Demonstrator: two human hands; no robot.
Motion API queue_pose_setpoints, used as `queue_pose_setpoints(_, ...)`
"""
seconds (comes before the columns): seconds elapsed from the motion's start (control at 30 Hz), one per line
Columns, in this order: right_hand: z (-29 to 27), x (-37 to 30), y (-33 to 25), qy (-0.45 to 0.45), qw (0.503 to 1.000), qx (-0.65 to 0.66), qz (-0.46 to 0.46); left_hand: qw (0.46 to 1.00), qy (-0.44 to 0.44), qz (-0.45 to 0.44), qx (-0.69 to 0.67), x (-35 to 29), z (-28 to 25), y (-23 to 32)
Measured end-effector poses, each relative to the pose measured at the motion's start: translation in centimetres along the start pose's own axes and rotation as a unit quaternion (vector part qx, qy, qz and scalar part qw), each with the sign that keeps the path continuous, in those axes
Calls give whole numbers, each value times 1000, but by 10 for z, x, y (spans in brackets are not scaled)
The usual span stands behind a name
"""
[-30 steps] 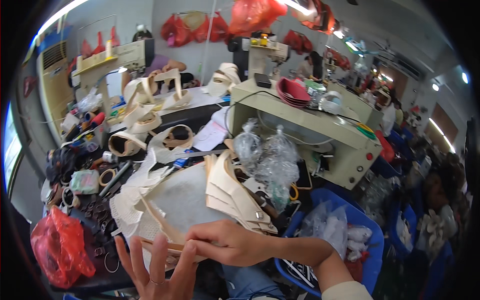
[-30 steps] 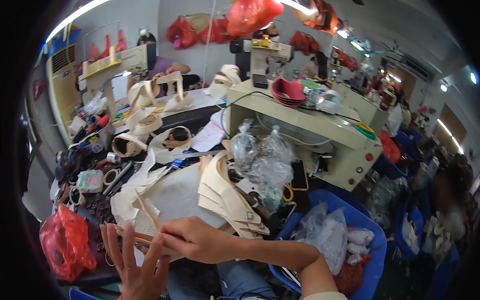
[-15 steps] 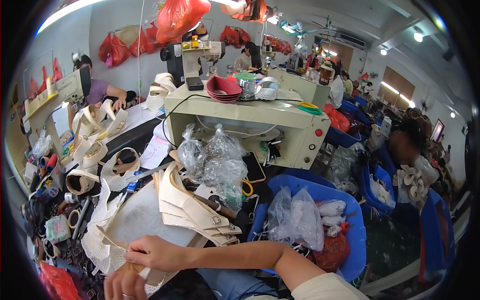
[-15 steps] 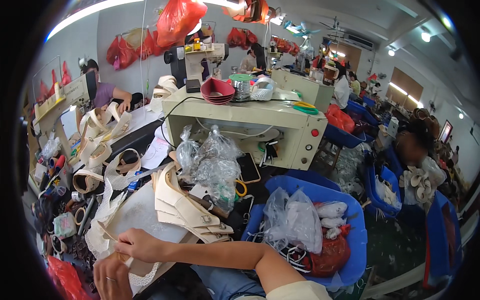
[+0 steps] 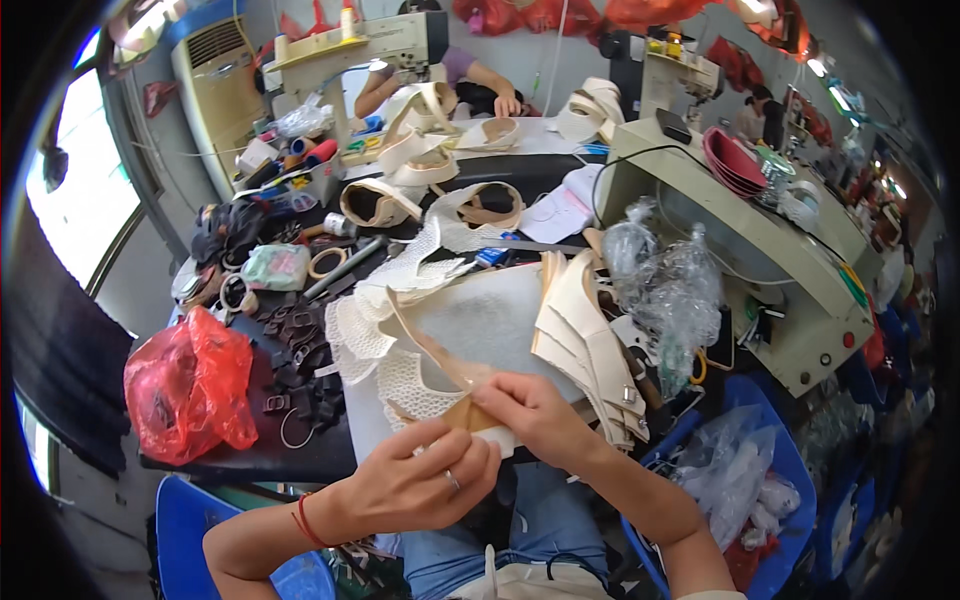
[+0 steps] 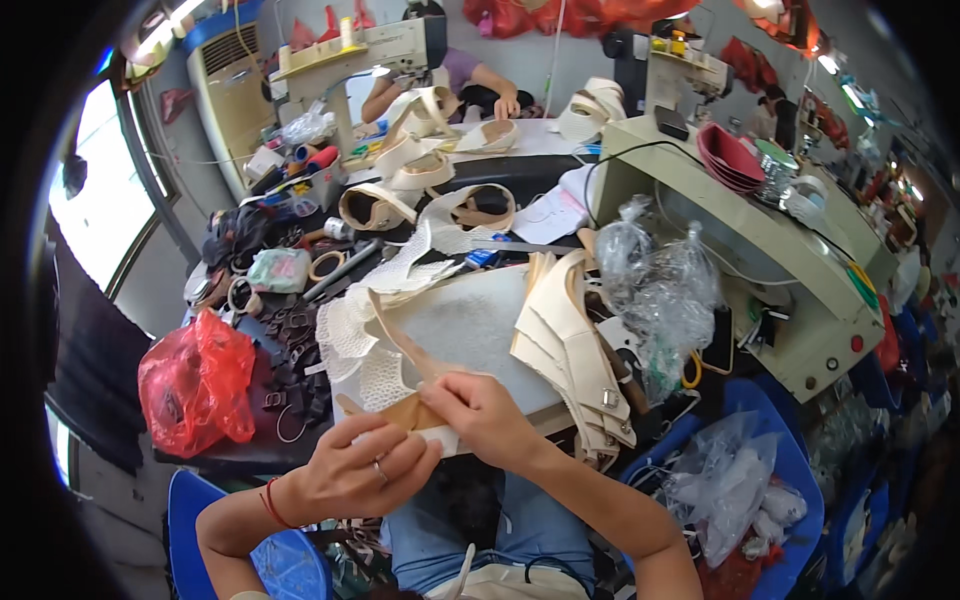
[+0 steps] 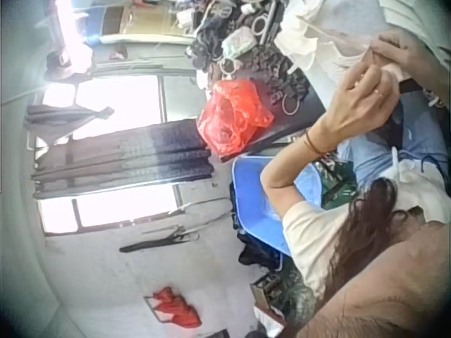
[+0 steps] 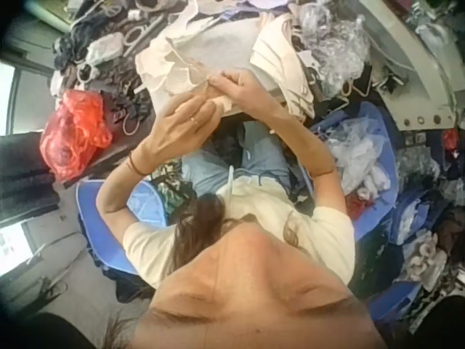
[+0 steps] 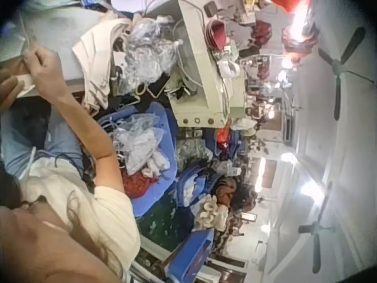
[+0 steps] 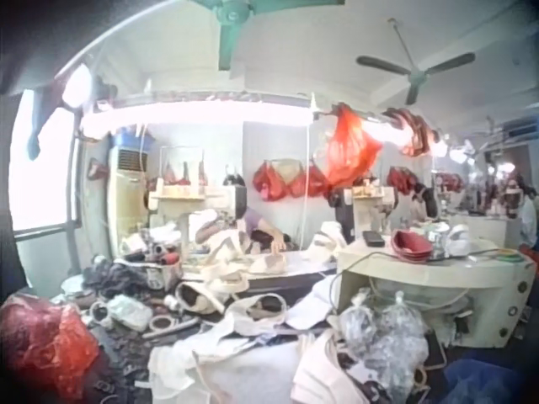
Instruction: The person assembles white woven sandals by hand. They repeatedly pick up a mesh upper and a sole, align the edges, and press them together. The person handles multiple pairs of components, inspecting the alignment and fit before setting the assembled units aside.
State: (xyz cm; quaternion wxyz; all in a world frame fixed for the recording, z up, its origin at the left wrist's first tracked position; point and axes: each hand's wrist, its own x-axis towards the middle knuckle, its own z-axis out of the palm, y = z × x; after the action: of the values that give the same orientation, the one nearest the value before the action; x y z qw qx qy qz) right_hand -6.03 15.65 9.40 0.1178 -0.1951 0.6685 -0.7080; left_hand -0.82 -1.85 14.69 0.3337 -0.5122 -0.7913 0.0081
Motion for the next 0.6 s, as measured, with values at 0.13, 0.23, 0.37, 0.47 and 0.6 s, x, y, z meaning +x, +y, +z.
queue_pose_setpoints(0.13,-4,-17,-17,7,999,36,-5,998,18,-44,-38,-1,-4,-10)
queue_pose_setpoints(0.23,-5,-4,-27,-72,994,53,61,999,24,-17,-40,2,2,-9)
queue_pose_setpoints(0.37,0,-2,-41,-55,989,-135,-41,999,28,-17,-7,3,6,0)
queue_pose_setpoints(0.47,8,4,-39,17,973,-213,-88,1000,-1,-24,11,5,9,3)
queue_pose_setpoints(0.6,0,27,-12,48,985,-164,25,996,-34,-69,56,12,15,13)
